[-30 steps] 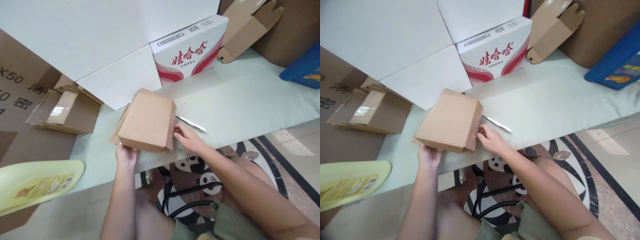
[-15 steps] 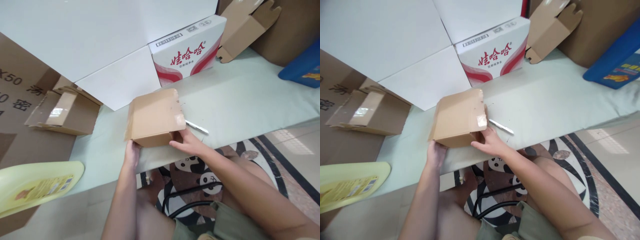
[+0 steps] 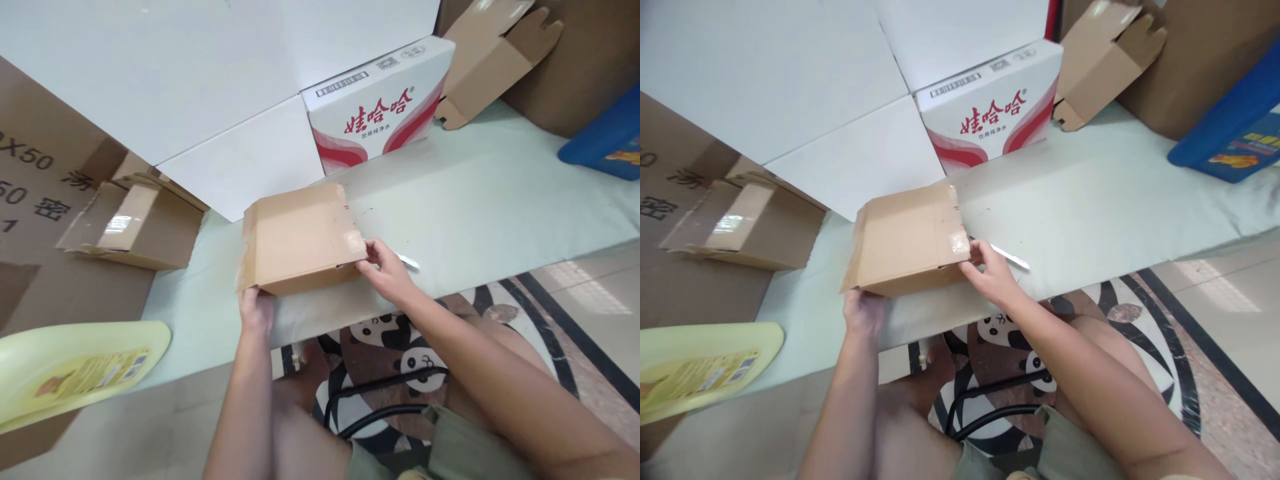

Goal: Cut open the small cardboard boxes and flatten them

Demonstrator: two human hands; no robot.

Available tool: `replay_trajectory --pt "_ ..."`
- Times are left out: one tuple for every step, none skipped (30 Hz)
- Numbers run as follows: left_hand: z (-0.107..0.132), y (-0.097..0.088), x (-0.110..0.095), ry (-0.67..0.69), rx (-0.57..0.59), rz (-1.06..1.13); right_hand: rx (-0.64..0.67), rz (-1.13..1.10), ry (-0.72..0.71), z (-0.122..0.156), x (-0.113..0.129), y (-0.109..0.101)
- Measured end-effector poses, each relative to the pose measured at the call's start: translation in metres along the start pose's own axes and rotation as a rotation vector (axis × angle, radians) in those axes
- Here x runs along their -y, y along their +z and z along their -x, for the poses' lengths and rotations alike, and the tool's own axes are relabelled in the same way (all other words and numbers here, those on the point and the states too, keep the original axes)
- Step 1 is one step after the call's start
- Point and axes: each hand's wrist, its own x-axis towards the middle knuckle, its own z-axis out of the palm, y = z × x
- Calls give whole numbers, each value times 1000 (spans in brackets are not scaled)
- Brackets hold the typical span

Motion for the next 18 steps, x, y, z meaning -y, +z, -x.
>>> replay_trajectory --pt "1 -1 0 -21 19 11 24 5 -4 0 -1 0" --pt "3 -3 1 -55 51 12 42 4 -8 0 -2 1" --pt "3 -4 2 -89 83 3 47 -12 -13 0 -3 1" --pt "3 -4 2 -106 98 -12 37 -40 -20 0 -3 1" --pt "2 -5 3 -103 97 -34 23 -70 -29 -1 -4 2" --pt "1 -5 3 -84 83 -65 11 -95 -40 -1 -4 2" --pt "-1 -6 3 -55 63 -107 7 -109 -52 -1 -4 2" --pt "-4 -6 3 -19 42 -158 7 -112 -59 -1 -4 1" --pt "-6 -7 2 19 22 -212 11 -109 -61 -2 -4 1" --pt "-7 -8 1 57 5 -263 15 -102 -59 -1 -3 0" --pt "-8 -9 0 94 -7 -307 16 -93 -55 -1 -3 0" --pt "-9 -11 -1 126 -16 -345 11 -85 -49 -1 -2 -1" --pt "-8 -12 -2 149 -22 -382 2 -74 -40 -1 -1 -1" --pt "-7 -14 -3 163 -22 -420 -10 -61 -30 -1 -1 -1" --pt "-6 -16 -3 168 -11 -450 -22 -47 -21 -1 0 -1" --pt "-5 -18 -3 165 10 -461 -33 -38 -14 -1 0 -2" --pt "-3 -19 -2 161 34 -440 -43 -37 -15 -1 1 -2" --pt "-2 -20 -1 162 46 -383 -55 -43 -21 -1 1 -2"
